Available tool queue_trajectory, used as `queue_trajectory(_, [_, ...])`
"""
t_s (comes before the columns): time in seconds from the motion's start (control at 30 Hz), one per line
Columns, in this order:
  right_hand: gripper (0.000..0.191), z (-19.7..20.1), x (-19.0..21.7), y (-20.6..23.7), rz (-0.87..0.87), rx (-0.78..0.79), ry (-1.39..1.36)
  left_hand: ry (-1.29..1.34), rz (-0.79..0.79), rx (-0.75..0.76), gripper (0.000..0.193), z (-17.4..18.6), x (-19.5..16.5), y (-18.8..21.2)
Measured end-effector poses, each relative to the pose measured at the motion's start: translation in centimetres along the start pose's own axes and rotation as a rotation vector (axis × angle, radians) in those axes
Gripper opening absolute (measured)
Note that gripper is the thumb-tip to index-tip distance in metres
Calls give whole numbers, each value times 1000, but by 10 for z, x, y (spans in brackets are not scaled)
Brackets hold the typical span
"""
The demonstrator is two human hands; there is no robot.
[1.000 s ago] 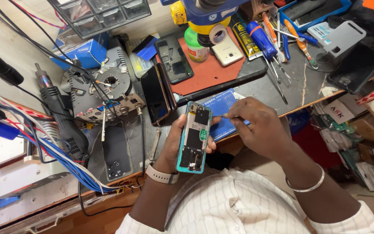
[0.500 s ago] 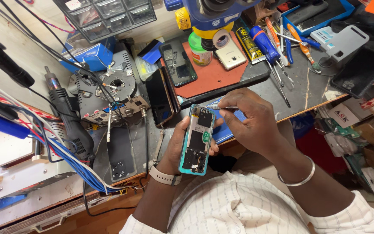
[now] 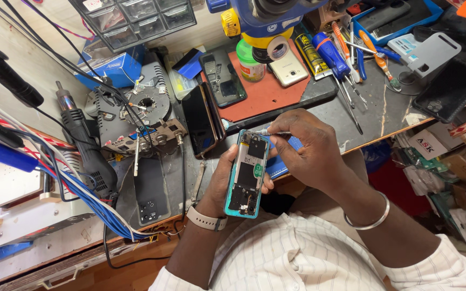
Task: The person works at a repair bench on a smartphone. They first use a screwdriver on the back of a white phone, then pry at the back cover of a teal phone with a blue pry tool, remove the back cover, and use a screwdriver to unscrew and work on the internal components of the opened phone.
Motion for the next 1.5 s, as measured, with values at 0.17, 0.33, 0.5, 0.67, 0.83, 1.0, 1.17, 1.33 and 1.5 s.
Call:
queue_trajectory(0.17, [16, -1, 3, -4, 21, 3, -2, -43, 8, 70, 79, -1, 1, 1])
queue_trajectory(0.33, [16, 1, 6, -7, 53, 26, 4, -104, -34, 59, 78, 1, 0, 1])
queue_trajectory(0.5, [16, 2, 7, -6, 63, 16, 8, -65, 2, 31, 78, 0, 2, 0])
queue_trajectory(0.67, [16, 0, 6, -7, 32, 35, 3, -59, 17, 27, 78, 4, 3, -2])
queue_trajectory(0.83, [17, -2, 11, -10, 116, 106, 67, -56, 16, 18, 72, 8, 4, -3])
queue_trajectory(1.0, [20, -3, 3, -16, -62, 167, 262, -53, -7, 18, 62, 6, 2, -3])
queue_trajectory(1.17, [32, -1, 15, -18, 109, 212, 187, -93, -15, 29, 68, 4, 1, -3])
queue_trajectory(1.33, [16, -1, 7, -17, -64, 189, 249, -55, -9, 50, 64, 3, 1, -2])
queue_trajectory(1.5, [36, -2, 14, -16, 40, 170, 252, -68, -25, 49, 64, 0, 0, 0])
Point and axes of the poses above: each hand's wrist, its own y-axis away from the middle knuckle, its own z-axis out of the back of the hand, x = y × z, the point moved 5 cm from there along -y, towards the middle knuckle, and after that the axes turned 7 degrees about -x, right-handed, at the moved point
